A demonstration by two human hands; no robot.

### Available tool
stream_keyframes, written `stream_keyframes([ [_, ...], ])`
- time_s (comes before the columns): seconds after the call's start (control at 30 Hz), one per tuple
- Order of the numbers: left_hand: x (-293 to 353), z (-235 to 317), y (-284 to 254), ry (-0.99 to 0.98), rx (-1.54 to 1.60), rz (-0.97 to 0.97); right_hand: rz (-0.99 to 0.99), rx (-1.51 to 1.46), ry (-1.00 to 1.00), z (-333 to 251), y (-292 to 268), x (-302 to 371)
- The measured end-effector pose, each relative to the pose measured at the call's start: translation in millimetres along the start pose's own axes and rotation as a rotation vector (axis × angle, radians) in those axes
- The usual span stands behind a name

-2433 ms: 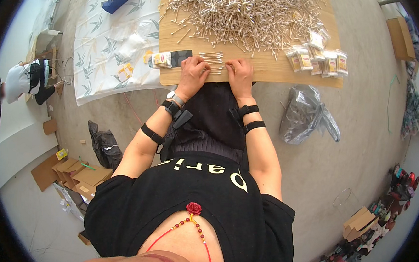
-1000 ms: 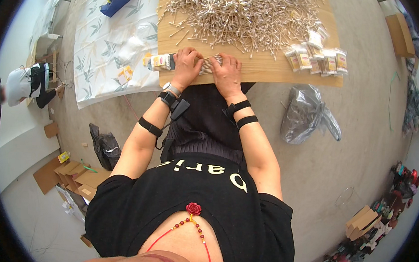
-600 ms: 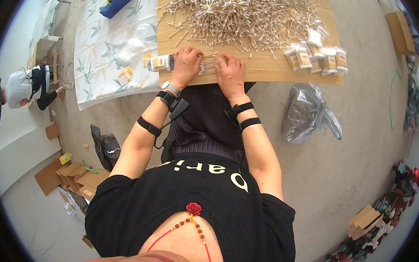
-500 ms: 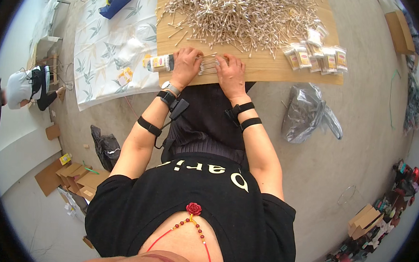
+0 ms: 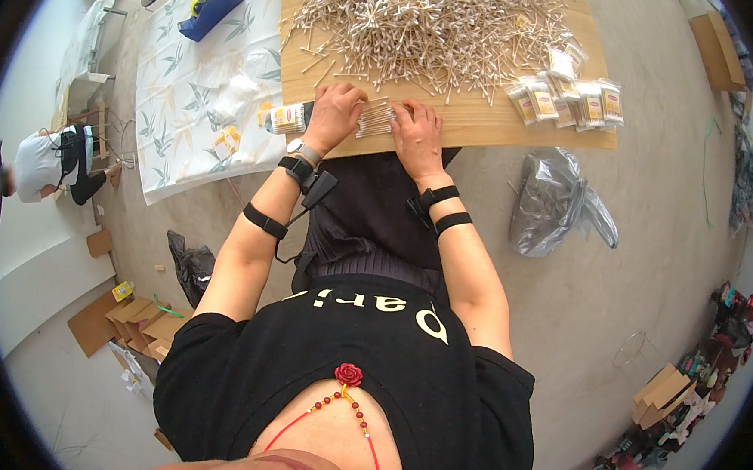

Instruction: The person is packaging small items into small plastic bags and sealing them with labels.

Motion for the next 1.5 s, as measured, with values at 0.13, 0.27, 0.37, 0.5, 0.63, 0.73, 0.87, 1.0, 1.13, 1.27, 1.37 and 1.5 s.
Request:
stream_keyframes([
  [0.13,9,12,0,-0.053,0.067,-0.014,0.029,-0.083,0.02,8,-2,1],
  [0.27,15,21,5,-0.072,0.097,-0.052,0.071,-0.127,0.043,15,-6,4],
  [0.37,20,21,8,-0.055,0.118,-0.027,0.043,-0.057,0.05,10,-8,7],
  [0.5,25,21,13,-0.056,0.11,-0.057,-0.026,0.049,0.034,6,-5,14],
  [0.63,49,31,2,-0.154,0.04,0.11,-0.138,0.211,-0.006,7,5,21],
  [0.73,69,25,12,-0.24,-0.106,0.104,-0.215,0.307,-0.003,9,14,22],
  [0.87,77,24,24,-0.265,-0.208,0.011,-0.277,0.368,0.03,13,23,21],
  [1.0,75,26,30,-0.272,-0.221,-0.014,-0.279,0.365,0.004,9,32,18],
  [1.13,74,29,34,-0.263,-0.194,-0.026,-0.302,0.387,0.003,3,38,16],
  [1.27,73,29,37,-0.289,-0.262,-0.056,-0.298,0.361,0.012,-2,42,16],
  [1.37,74,29,37,-0.289,-0.291,-0.06,-0.279,0.345,-0.002,-2,41,16],
  [1.5,77,28,34,-0.299,-0.216,-0.036,-0.273,0.338,0.012,9,38,15],
])
Point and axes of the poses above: each hand's wrist, its own x-axis away from the middle knuckle, its own y-axis out of the palm, z = x × y, the point moved 6 cm from there along -x, towards the middle knuckle, and after that the axes turned 3 degrees about -x, right-handed, at the moved point
